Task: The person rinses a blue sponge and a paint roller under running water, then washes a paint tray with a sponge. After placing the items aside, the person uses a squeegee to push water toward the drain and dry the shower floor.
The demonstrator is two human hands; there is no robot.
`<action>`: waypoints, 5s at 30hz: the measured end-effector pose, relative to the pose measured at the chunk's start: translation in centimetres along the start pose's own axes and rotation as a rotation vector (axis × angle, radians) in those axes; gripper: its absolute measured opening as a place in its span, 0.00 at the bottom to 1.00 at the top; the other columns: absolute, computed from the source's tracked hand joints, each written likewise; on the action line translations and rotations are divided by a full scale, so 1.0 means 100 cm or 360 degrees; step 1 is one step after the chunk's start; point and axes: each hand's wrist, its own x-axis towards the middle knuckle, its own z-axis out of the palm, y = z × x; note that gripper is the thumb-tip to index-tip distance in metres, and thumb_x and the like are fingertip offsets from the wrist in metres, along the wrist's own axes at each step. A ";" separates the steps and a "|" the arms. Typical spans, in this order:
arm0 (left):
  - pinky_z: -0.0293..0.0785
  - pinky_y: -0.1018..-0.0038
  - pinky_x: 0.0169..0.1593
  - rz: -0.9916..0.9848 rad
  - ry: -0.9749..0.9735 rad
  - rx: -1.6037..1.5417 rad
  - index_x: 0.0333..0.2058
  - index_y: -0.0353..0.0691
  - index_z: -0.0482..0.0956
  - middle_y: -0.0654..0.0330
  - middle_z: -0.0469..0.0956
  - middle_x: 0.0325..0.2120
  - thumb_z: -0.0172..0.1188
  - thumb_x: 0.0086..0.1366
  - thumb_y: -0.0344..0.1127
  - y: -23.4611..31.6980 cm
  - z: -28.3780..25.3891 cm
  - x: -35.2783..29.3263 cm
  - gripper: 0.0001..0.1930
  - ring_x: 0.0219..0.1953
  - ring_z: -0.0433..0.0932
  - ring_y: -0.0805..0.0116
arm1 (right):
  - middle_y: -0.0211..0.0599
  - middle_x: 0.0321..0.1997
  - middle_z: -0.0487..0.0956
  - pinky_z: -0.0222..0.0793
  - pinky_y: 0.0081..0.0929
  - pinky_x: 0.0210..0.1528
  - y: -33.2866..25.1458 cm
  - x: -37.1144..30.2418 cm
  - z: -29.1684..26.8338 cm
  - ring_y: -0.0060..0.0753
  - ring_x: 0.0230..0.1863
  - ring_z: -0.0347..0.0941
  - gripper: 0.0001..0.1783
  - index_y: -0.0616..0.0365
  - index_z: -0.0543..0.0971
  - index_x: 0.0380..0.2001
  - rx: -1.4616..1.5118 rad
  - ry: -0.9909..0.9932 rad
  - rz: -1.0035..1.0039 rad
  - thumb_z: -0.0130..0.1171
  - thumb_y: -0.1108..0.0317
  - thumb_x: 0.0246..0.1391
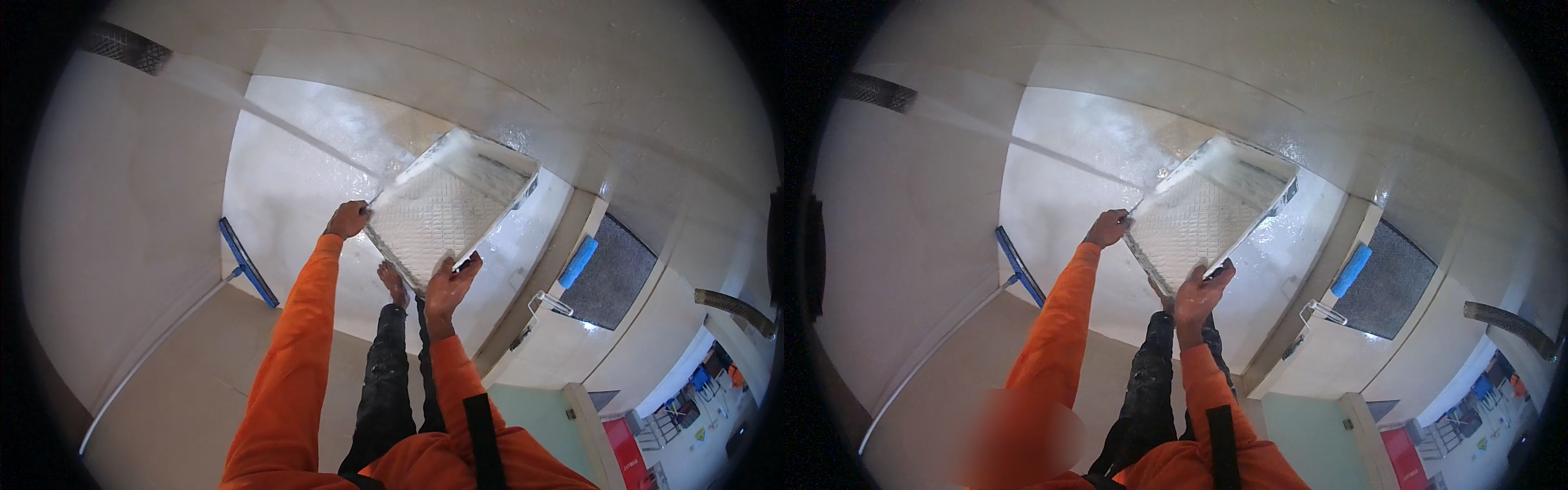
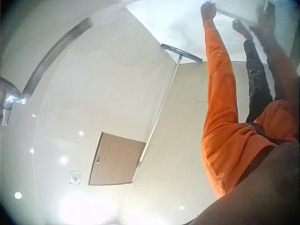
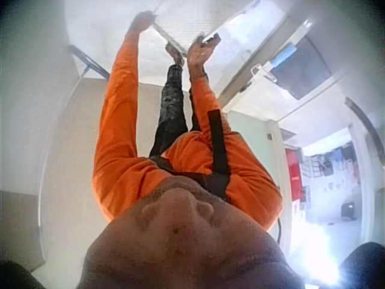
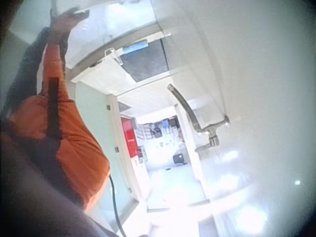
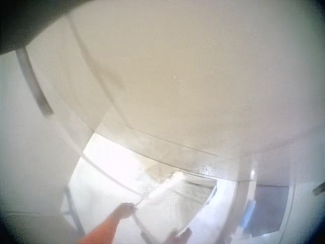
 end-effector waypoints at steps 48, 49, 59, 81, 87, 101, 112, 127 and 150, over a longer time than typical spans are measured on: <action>0.70 0.62 0.60 -0.0415 0.0050 -0.2385 0.59 0.32 0.66 0.51 0.74 0.53 0.55 0.67 0.52 -0.048 -0.089 -0.057 0.31 0.54 0.75 0.57 | 0.39 0.54 0.79 0.68 0.27 0.58 0.020 0.175 0.038 0.31 0.53 0.75 0.29 0.65 0.71 0.60 -0.0021 -0.1998 0.0878 0.62 0.66 0.56; 0.71 0.62 0.60 -0.0458 0.0111 -0.2380 0.59 0.30 0.66 0.49 0.74 0.53 0.55 0.66 0.48 -0.049 -0.090 -0.058 0.30 0.54 0.76 0.57 | 0.39 0.54 0.79 0.68 0.28 0.59 0.020 0.183 0.046 0.31 0.53 0.75 0.30 0.63 0.70 0.61 -0.0101 -0.2054 0.0744 0.62 0.65 0.56; 0.75 0.61 0.58 -0.0258 0.1054 -0.2649 0.59 0.30 0.61 0.51 0.72 0.50 0.45 0.57 0.20 0.023 -0.068 -0.129 0.28 0.54 0.75 0.57 | 0.55 0.71 0.58 0.55 0.49 0.70 0.061 0.140 0.138 0.61 0.70 0.54 0.33 0.64 0.61 0.66 -0.1275 -0.1189 -0.1191 0.50 0.57 0.62; 0.74 0.67 0.54 -0.0241 0.1485 -0.2998 0.48 0.32 0.71 0.59 0.75 0.40 0.51 0.55 0.24 0.041 -0.019 -0.230 0.20 0.45 0.76 0.63 | 0.69 0.59 0.69 0.63 0.48 0.63 0.006 0.039 0.180 0.67 0.59 0.66 0.24 0.72 0.68 0.56 -0.0855 -0.1207 -0.0549 0.41 0.61 0.67; 0.73 0.67 0.56 -0.0294 0.1719 -0.2913 0.47 0.30 0.71 0.58 0.74 0.41 0.52 0.52 0.24 0.065 -0.019 -0.237 0.21 0.45 0.75 0.64 | 0.66 0.61 0.68 0.63 0.47 0.63 -0.013 0.021 0.168 0.67 0.57 0.69 0.25 0.70 0.66 0.59 -0.0714 -0.1325 -0.0277 0.43 0.63 0.66; 0.72 0.71 0.56 -0.0128 0.1543 -0.2952 0.51 0.30 0.70 0.56 0.76 0.45 0.51 0.52 0.23 0.084 -0.023 -0.238 0.24 0.47 0.76 0.65 | 0.61 0.68 0.60 0.52 0.50 0.69 0.001 0.018 0.188 0.63 0.69 0.54 0.28 0.64 0.61 0.65 -0.0697 -0.1060 -0.0757 0.43 0.61 0.66; 0.69 0.56 0.60 -0.0192 0.1419 -0.2760 0.60 0.35 0.62 0.50 0.69 0.56 0.52 0.68 0.33 0.095 -0.029 -0.183 0.24 0.56 0.71 0.54 | 0.59 0.66 0.64 0.49 0.46 0.72 0.013 -0.062 0.085 0.59 0.70 0.55 0.25 0.64 0.68 0.60 -0.0527 -0.1531 -0.0762 0.51 0.63 0.64; 0.71 0.51 0.58 -0.0302 0.1159 -0.2891 0.55 0.35 0.69 0.49 0.72 0.53 0.51 0.63 0.34 0.024 0.018 -0.037 0.21 0.55 0.72 0.52 | 0.58 0.65 0.61 0.73 0.50 0.52 -0.022 0.035 0.118 0.55 0.61 0.65 0.45 0.54 0.52 0.68 0.0728 -0.0670 0.1252 0.64 0.54 0.56; 0.76 0.56 0.51 -0.1087 0.1052 -0.3003 0.46 0.42 0.72 0.56 0.73 0.43 0.57 0.61 0.40 0.080 -0.039 -0.037 0.16 0.45 0.75 0.58 | 0.57 0.48 0.67 0.62 0.54 0.55 0.025 0.106 0.084 0.56 0.49 0.65 0.46 0.55 0.64 0.54 -0.0656 -0.0141 0.0196 0.70 0.37 0.42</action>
